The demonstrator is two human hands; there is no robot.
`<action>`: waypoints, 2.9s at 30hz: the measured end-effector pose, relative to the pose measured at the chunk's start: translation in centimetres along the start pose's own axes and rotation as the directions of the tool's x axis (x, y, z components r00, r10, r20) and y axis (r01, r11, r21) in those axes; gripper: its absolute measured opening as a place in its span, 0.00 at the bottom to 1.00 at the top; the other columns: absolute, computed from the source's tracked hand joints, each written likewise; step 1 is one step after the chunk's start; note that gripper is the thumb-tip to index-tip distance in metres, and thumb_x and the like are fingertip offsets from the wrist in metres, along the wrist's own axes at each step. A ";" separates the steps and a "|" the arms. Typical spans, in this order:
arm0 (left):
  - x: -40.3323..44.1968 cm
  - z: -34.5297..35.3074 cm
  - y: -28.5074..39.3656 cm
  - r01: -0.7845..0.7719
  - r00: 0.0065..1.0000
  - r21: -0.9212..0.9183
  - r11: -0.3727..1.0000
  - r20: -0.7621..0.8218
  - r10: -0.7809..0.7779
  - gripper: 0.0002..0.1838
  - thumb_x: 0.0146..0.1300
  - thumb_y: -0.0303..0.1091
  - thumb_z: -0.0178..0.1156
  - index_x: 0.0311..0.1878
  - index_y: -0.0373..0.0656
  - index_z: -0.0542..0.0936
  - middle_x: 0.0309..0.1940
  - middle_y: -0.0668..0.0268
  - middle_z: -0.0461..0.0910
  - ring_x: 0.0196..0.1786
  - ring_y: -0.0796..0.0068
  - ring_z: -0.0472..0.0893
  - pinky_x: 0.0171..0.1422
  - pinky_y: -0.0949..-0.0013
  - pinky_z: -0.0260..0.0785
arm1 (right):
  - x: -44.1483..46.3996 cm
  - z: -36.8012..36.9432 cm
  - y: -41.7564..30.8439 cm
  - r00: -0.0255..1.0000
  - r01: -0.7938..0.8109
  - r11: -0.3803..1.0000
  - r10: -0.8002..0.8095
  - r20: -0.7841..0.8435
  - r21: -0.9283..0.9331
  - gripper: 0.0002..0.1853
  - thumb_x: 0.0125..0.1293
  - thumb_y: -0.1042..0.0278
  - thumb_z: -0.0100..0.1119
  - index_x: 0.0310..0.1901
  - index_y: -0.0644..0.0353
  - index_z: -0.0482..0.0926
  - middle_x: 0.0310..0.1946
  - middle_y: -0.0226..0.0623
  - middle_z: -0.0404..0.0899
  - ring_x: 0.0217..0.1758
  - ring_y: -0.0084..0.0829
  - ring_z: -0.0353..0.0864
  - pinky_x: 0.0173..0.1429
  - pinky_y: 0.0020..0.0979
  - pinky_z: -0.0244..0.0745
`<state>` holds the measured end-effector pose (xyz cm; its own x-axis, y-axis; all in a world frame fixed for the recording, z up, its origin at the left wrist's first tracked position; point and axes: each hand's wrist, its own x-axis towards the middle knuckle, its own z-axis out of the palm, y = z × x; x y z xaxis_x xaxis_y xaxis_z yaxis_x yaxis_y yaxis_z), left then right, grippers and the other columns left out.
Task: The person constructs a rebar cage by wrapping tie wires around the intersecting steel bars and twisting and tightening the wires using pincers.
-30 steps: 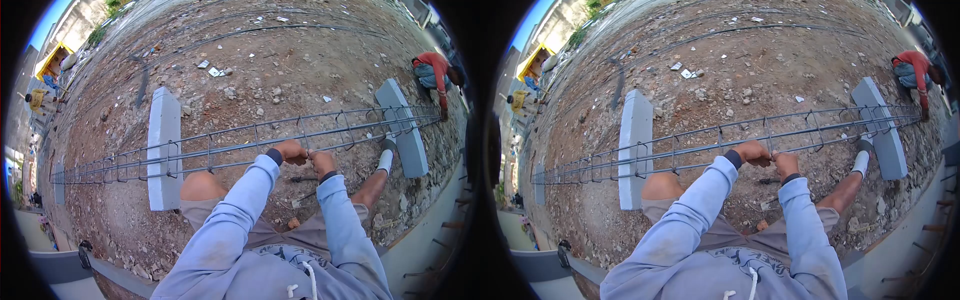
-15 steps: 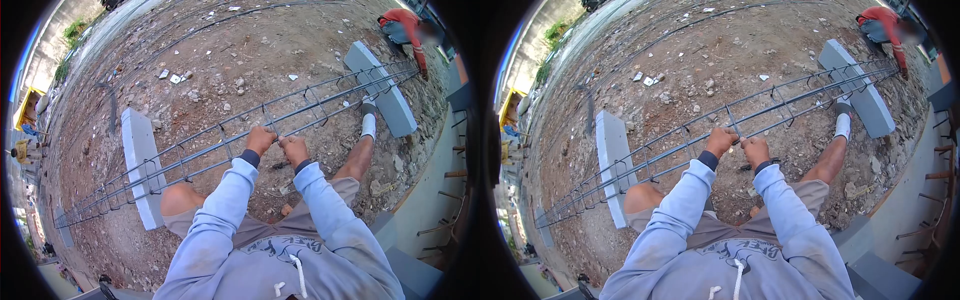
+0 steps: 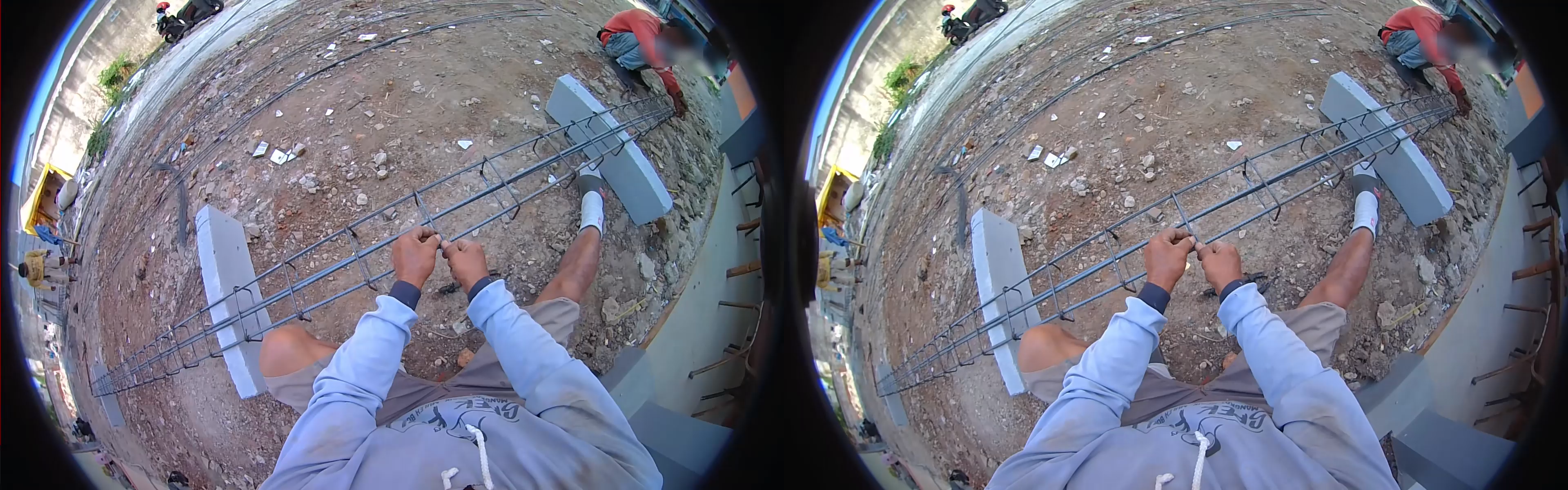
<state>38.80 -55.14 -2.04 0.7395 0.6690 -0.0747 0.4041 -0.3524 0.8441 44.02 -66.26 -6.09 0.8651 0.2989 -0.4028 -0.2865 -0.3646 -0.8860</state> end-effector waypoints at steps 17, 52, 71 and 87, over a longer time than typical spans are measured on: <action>-0.6 -1.2 -0.9 -0.342 0.925 -0.026 0.939 0.168 0.341 0.10 0.51 0.29 0.63 0.38 0.43 0.86 0.33 0.61 0.83 0.36 0.67 0.82 0.43 0.68 0.74 | -2.8 0.1 -2.0 0.988 -0.147 0.976 0.137 0.072 0.161 0.10 0.69 0.65 0.52 0.32 0.60 0.76 0.17 0.29 0.72 0.13 0.19 0.65 0.15 0.24 0.57; 0.9 -0.5 -2.1 -0.176 0.939 -0.022 0.984 0.297 0.175 0.12 0.59 0.36 0.65 0.32 0.37 0.78 0.24 0.63 0.81 0.26 0.75 0.80 0.32 0.69 0.72 | -8.0 -1.1 -3.0 0.824 0.552 0.365 -0.377 0.423 -0.750 0.09 0.54 0.72 0.54 0.36 0.66 0.75 0.25 0.51 0.81 0.28 0.48 0.83 0.35 0.43 0.79; -0.1 -1.2 -0.4 -0.148 0.964 0.056 0.987 0.233 0.131 0.12 0.57 0.38 0.66 0.34 0.37 0.80 0.26 0.62 0.81 0.28 0.74 0.78 0.35 0.68 0.70 | -5.1 -3.1 1.7 0.866 -0.431 0.817 0.255 0.431 0.384 0.18 0.73 0.55 0.45 0.44 0.64 0.75 0.25 0.36 0.76 0.20 0.28 0.77 0.24 0.28 0.73; -4.8 0.5 -1.7 0.171 0.950 0.108 0.979 0.244 -0.193 0.23 0.69 0.49 0.53 0.37 0.34 0.82 0.29 0.60 0.84 0.34 0.74 0.83 0.37 0.71 0.72 | 3.2 -5.0 22.1 0.840 -0.541 0.697 0.468 -0.273 -0.471 0.20 0.57 0.58 0.56 0.42 0.69 0.80 0.38 0.54 0.82 0.35 0.46 0.85 0.43 0.39 0.80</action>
<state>34.84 -58.07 -3.40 0.7560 0.5444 -0.3635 0.5806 -0.3011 0.7564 42.52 -77.78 -25.80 0.7053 -0.1604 -0.6905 -0.4738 -0.8312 -0.2910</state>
